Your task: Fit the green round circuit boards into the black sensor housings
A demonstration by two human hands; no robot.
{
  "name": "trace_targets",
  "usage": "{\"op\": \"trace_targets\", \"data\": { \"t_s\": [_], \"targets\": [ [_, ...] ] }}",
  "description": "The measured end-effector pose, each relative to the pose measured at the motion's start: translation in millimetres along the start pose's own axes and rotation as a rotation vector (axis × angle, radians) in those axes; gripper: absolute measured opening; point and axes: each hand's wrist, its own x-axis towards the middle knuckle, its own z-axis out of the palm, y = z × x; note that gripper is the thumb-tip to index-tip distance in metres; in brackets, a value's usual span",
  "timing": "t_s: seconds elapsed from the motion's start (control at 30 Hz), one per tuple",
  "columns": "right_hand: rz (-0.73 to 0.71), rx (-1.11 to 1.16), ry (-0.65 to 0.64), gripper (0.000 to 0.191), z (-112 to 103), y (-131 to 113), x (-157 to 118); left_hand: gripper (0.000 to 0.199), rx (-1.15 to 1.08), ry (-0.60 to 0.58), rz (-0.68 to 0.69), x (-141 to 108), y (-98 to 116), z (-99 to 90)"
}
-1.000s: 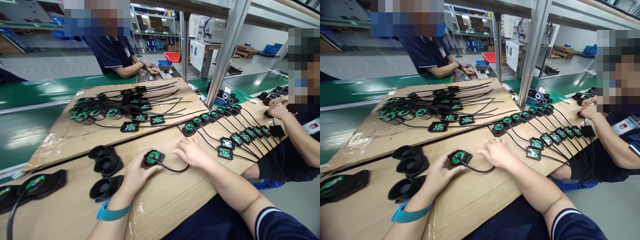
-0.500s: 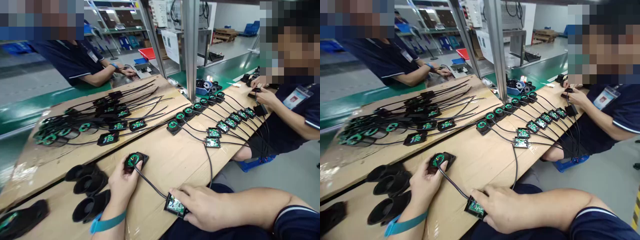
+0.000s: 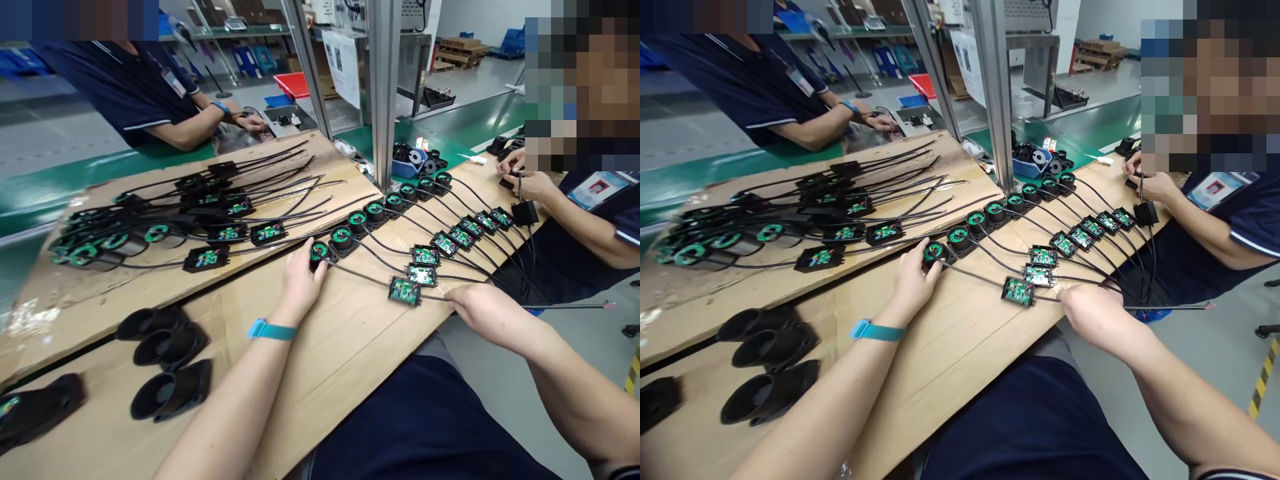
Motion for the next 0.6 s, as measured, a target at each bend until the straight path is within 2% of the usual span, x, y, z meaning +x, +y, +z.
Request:
{"op": "trace_targets", "data": {
  "t_s": [0.07,0.17,0.23,0.3,0.37,0.43,0.53,0.6],
  "targets": [
    [0.037,-0.047,0.086,0.025,16.8,10.7,3.2,0.065,-0.002,0.004,-0.008,-0.6,3.7,4.4],
    [-0.002,-0.006,0.282,0.035,38.1,-0.9,6.7,0.076,-0.032,0.013,-0.003,-17.6,4.7,-0.7],
    [-0.09,0.042,0.298,0.045,50.4,-19.5,11.4,0.079,-0.048,-0.025,0.021,-35.0,2.5,-9.3],
    [-0.176,0.065,0.244,0.049,61.7,-37.2,19.4,0.076,-0.039,-0.06,0.038,-51.8,-1.5,-18.2],
    [-0.218,0.063,0.219,0.045,71.6,-48.1,28.8,0.069,-0.015,-0.056,0.017,-64.8,-5.8,-25.4],
    [-0.234,0.064,0.251,0.038,79.1,-51.3,35.7,0.064,0.023,-0.029,-0.047,-74.5,-7.6,-32.6],
    [-0.23,0.052,0.392,0.019,84.6,-46.6,37.2,0.062,0.156,0.009,-0.174,-86.5,-1.1,-51.0],
    [-0.222,0.015,0.469,0.016,86.9,-38.6,37.0,0.062,0.311,0.034,-0.259,-92.4,6.0,-68.5]
  ]
}}
